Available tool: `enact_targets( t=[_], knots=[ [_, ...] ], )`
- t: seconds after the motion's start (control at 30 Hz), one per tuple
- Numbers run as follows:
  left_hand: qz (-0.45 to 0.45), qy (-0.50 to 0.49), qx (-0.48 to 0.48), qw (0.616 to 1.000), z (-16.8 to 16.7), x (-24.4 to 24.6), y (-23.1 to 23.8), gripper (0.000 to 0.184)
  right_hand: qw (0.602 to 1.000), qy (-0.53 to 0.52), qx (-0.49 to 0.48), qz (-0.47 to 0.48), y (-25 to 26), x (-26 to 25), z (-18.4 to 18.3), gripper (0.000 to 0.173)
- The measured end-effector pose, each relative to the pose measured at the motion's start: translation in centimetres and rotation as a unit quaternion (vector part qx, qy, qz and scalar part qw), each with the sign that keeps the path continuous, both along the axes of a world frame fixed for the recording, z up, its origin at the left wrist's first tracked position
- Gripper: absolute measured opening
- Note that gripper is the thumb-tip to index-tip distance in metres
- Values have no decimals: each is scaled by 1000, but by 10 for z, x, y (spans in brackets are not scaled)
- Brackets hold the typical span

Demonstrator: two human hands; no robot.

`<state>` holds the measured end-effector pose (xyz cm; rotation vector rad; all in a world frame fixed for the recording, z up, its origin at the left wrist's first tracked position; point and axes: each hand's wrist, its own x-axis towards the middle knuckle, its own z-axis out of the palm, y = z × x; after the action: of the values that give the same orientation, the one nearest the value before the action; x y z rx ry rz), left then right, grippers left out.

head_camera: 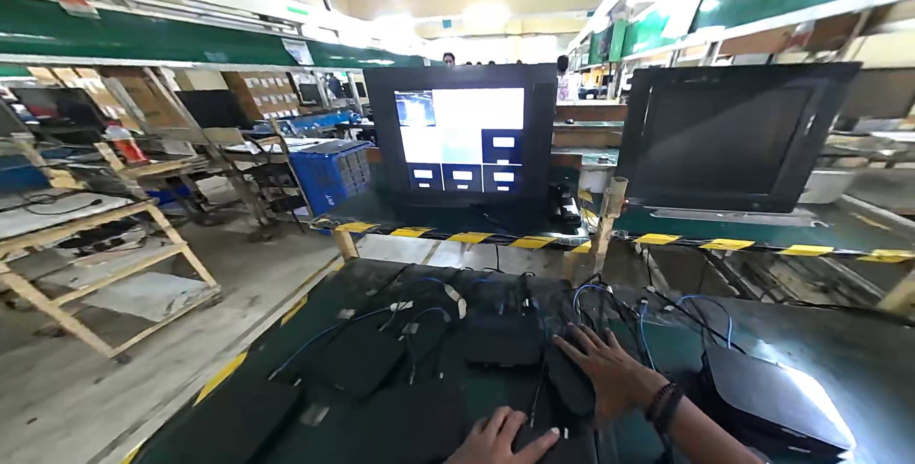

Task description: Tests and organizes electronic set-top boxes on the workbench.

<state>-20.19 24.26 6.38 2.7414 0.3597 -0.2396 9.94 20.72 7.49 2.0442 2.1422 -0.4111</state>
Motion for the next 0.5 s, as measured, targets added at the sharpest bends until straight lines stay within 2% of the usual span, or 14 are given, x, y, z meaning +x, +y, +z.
enact_targets(
  t=[0.07,0.2,0.3,0.37,0.4,0.43,0.5],
  knots=[
    [-6,-3,-3,1000,-1,1,5,140,999,-31,2,-31,6,-1,5,142],
    [28,-22,9,999,-2,4,1,137,984,-33,-10,-177,6,11,6,147],
    [44,8,26,999,2,11,-6,139,982,-34,3,-187,5,16,-1,149],
    [35,-15,28,999,-4,12,-3,138,980,-24,14,-196,-1,14,-1,149],
    [35,-26,23,999,-6,12,-2,138,979,-8,32,-200,-9,10,3,144],
    [39,-38,19,998,-9,9,-1,137,976,27,66,-206,-19,2,9,131],
    [62,-69,-6,996,-11,3,-2,137,952,130,141,-239,-51,-24,23,93]
  ],
)
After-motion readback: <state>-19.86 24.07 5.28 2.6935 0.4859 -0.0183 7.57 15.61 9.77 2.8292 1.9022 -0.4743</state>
